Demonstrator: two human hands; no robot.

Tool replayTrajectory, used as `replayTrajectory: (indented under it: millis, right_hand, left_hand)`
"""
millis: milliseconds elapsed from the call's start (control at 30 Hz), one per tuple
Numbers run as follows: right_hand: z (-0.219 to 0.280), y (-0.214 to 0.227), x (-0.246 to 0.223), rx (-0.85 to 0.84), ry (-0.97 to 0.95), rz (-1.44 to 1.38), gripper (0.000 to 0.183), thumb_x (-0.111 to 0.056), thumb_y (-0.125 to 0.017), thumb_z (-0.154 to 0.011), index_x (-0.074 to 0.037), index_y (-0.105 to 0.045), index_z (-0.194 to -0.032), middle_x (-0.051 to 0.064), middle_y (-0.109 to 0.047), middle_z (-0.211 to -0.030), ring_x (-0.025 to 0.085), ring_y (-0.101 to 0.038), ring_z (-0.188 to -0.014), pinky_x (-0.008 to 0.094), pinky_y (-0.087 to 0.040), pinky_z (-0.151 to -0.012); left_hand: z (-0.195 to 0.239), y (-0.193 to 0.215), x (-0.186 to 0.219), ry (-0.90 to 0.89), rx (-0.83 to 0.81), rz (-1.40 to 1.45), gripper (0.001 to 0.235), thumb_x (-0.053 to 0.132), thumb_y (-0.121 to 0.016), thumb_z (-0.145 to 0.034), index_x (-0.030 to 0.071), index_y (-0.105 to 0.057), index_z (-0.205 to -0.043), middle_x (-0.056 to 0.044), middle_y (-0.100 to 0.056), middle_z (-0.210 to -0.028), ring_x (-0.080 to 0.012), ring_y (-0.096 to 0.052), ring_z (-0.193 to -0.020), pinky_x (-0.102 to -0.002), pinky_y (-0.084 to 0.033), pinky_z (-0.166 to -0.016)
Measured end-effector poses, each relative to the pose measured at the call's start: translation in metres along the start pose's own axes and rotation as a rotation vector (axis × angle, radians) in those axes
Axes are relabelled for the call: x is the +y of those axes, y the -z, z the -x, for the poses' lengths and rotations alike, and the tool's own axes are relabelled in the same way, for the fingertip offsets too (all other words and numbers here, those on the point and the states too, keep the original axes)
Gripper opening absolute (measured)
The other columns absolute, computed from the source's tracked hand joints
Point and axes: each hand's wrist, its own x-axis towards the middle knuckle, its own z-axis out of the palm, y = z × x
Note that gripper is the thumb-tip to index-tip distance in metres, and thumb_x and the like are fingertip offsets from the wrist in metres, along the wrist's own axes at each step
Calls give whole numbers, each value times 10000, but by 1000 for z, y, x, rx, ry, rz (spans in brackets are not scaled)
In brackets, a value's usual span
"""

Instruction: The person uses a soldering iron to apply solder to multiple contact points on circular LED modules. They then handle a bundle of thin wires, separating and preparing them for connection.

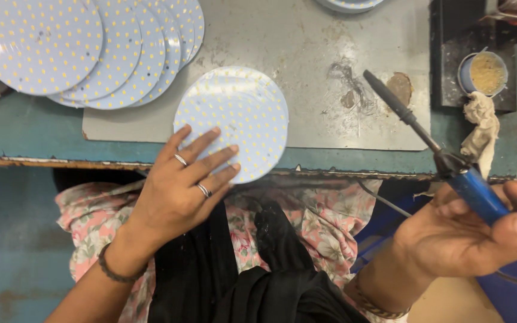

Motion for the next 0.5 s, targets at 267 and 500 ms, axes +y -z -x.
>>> replayTrajectory:
  millis: [267, 500]
  right_hand:
    - [7, -17, 3, 103, 10, 78, 329, -323, -591, -1135, 5, -563, -1135, 99, -524, -742, 164, -467, -589, 255, -390, -530]
    - [0, -50, 7, 84, 5, 123, 318, -302, -578, -1109, 11, -558, -1160, 92, -521, -795, 174, -489, -639, 271, -431, -597]
  left_hand:
    - [-13, 18, -20, -110, -140, 146, 316, 231, -796, -809, 129, -698, -1091, -12, -675, -1296, -274, -585, -1247, -494, -446, -1025]
    - [-13, -2, 4, 26, 93, 39, 480, 383, -832, -725, 126, -732, -1118, -94, -653, -1180, -347, -551, -1199, -685, -272, -1070]
